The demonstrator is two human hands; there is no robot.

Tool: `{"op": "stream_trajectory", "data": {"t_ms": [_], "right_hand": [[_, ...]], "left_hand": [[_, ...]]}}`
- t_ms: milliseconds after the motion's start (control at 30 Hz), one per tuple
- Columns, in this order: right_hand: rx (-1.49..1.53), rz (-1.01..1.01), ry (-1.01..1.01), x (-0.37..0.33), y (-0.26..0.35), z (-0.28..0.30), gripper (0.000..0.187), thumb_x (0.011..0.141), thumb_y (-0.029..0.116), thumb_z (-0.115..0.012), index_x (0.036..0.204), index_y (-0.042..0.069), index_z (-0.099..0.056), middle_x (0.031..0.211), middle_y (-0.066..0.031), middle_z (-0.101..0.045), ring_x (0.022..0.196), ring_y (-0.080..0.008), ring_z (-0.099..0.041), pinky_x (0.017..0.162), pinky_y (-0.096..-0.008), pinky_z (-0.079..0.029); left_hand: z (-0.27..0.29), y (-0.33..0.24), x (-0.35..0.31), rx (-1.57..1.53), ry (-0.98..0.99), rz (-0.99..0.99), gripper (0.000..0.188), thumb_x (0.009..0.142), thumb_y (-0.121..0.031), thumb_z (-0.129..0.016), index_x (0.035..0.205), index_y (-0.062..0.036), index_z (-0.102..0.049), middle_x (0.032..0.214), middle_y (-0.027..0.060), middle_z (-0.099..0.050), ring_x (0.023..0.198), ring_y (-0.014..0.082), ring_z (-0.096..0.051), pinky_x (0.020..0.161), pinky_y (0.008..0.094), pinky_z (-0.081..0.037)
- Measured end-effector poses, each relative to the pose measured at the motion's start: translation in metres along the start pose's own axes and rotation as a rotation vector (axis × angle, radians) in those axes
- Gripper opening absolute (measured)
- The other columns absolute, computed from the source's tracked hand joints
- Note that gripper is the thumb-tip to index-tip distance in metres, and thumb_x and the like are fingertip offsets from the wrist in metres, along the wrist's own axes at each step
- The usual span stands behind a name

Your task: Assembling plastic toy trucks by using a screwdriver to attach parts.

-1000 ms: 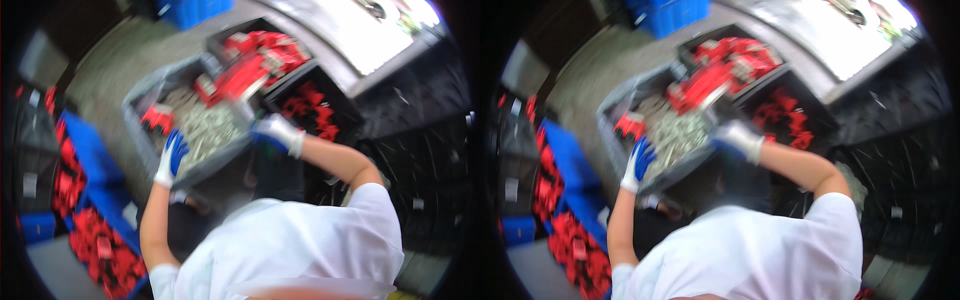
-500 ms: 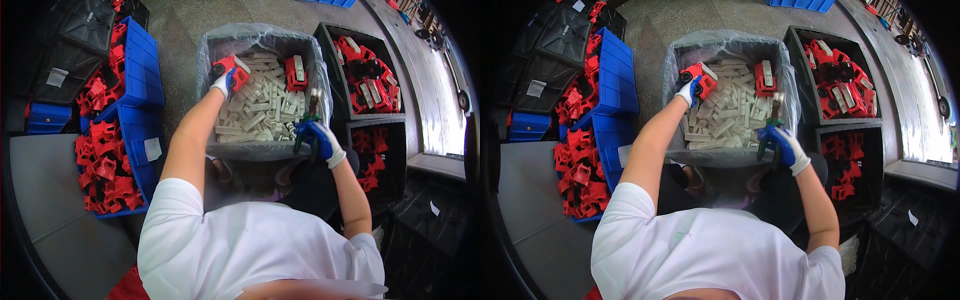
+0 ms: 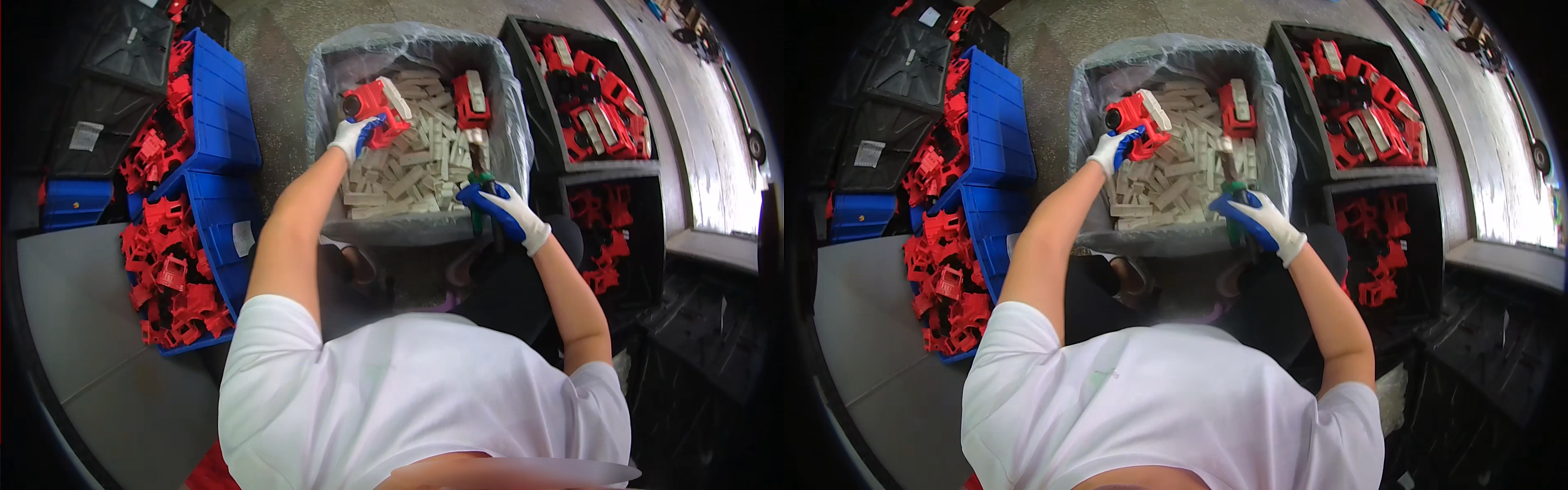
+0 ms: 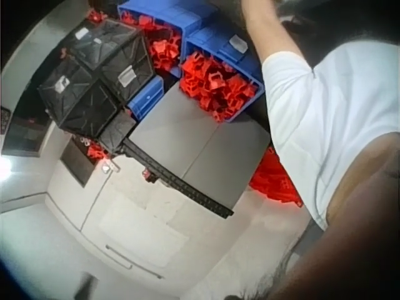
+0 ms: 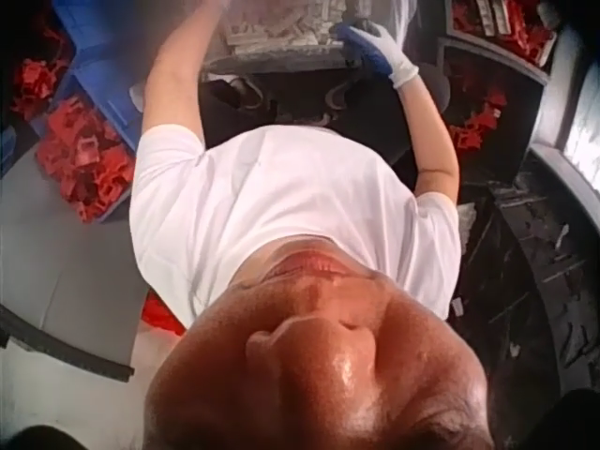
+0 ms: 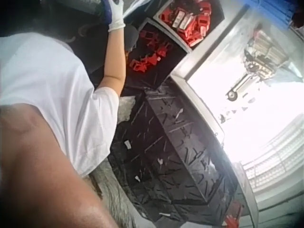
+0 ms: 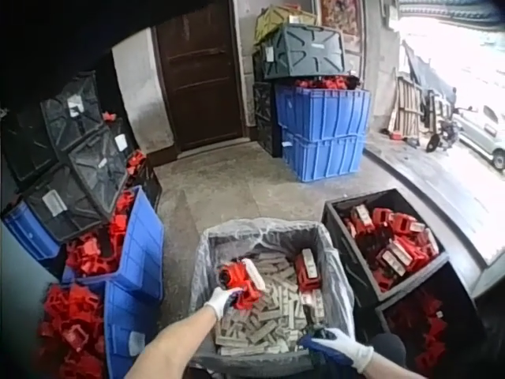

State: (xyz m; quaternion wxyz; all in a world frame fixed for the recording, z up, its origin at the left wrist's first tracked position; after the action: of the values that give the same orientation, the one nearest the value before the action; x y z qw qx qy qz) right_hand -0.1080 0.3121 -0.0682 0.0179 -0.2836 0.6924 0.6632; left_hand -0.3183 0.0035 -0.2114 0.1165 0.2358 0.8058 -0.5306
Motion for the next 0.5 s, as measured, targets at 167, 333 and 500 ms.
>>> {"op": "stream_trajectory", "data": {"t_ms": [167, 333, 500], "right_hand": [[-0.393, 0.104, -0.092, -0.015, 0.001, -0.006, 0.037, 0.089, 0.030, -0.062, 0.113, 0.002, -0.063, 0.104, -0.0161, -0.066, 0.099, -0.0268, -0.062, 0.087, -0.0336, -0.046], [-0.767, -0.136, -0.110, -0.051, 0.025, -0.023, 0.064, 0.086, 0.052, -0.060, 0.129, 0.005, -0.052, 0.128, -0.0208, -0.052, 0.120, -0.0343, -0.050, 0.099, -0.0371, -0.040], [-0.901, -0.095, -0.112, -0.077, 0.043, -0.037, 0.069, 0.083, 0.056, -0.062, 0.129, 0.005, -0.053, 0.124, -0.0186, -0.058, 0.118, -0.0316, -0.054, 0.102, -0.0363, -0.041]], "left_hand": [[-0.052, -0.055, -0.118, 0.697, 0.204, -0.129, 0.047, 0.073, -0.012, -0.079, 0.115, -0.0005, -0.060, 0.099, 0.0057, -0.068, 0.085, 0.0120, -0.063, 0.076, 0.0270, -0.051], [-0.085, -0.090, -0.194, 1.042, 0.306, -0.273, 0.058, 0.066, -0.022, -0.085, 0.114, 0.0000, -0.061, 0.096, 0.0066, -0.068, 0.083, 0.0122, -0.061, 0.076, 0.0285, -0.050], [-0.109, -0.106, -0.245, 1.251, 0.254, -0.200, 0.062, 0.063, -0.027, -0.086, 0.114, -0.0011, -0.061, 0.100, 0.0110, -0.069, 0.086, 0.0194, -0.065, 0.079, 0.0319, -0.051]]}}
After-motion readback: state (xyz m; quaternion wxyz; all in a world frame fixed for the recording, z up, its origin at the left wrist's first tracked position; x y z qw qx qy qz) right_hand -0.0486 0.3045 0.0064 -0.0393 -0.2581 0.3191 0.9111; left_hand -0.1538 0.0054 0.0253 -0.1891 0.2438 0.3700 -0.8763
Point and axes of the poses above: each hand's wrist, its own x-axis towards the middle knuckle, its own z-axis out of the back of the hand, y = z × x, the point moved 1 cm from there along x, towards the middle knuckle
